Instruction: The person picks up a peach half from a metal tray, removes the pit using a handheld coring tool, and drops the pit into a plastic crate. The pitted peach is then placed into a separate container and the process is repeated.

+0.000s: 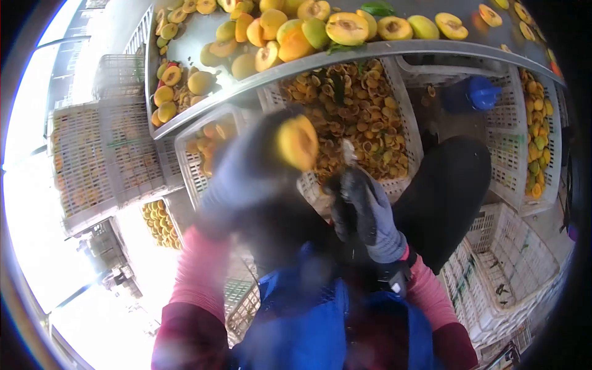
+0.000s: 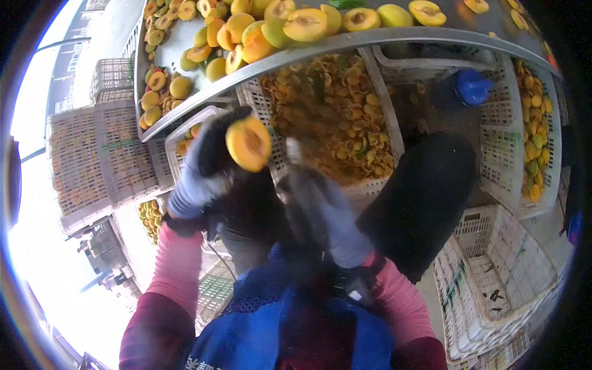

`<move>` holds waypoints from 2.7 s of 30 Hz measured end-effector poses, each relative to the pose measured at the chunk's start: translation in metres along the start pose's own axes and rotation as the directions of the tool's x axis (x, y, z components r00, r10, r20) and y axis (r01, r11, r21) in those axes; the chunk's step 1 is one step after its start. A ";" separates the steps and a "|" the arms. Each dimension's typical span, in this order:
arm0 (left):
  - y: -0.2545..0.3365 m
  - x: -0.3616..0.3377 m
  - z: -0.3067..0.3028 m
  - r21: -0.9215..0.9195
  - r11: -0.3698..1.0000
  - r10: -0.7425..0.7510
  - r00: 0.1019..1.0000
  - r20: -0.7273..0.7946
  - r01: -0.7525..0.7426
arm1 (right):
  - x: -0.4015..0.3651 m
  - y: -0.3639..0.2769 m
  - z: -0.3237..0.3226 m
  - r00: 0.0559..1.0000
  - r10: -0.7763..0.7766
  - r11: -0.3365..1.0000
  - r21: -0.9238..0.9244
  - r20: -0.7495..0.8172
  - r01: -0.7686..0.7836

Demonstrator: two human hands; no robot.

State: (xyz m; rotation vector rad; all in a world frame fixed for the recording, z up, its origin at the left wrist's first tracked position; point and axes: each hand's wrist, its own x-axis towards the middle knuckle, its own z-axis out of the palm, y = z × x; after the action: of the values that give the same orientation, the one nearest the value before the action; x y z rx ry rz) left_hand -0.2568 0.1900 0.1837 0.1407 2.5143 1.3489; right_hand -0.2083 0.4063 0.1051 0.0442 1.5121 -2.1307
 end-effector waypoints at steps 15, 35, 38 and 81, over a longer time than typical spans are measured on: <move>-0.009 -0.035 0.104 0.023 0.996 -0.061 0.878 -0.474 0.082 | -0.021 -0.017 0.013 0.973 -0.223 0.823 -0.524 0.058 0.220; -0.019 -0.042 0.125 0.106 0.993 0.017 0.829 -0.559 0.051 | -0.036 0.049 0.019 0.993 -0.118 0.992 0.049 0.023 0.117; -0.030 -0.050 0.122 0.158 0.985 0.017 0.859 -0.512 0.074 | -0.043 0.012 0.018 0.905 0.370 0.822 0.379 0.208 -0.424; 0.001 0.039 -0.018 -0.254 0.967 -0.073 0.969 -0.237 0.011 | 0.009 -0.034 -0.001 0.854 0.434 0.681 0.517 0.286 -0.519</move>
State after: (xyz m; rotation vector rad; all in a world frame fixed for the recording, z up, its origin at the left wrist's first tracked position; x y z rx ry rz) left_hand -0.2993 0.1843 0.1861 -0.1412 2.4898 1.7465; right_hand -0.2312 0.4113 0.1317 0.4511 0.6097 -2.0063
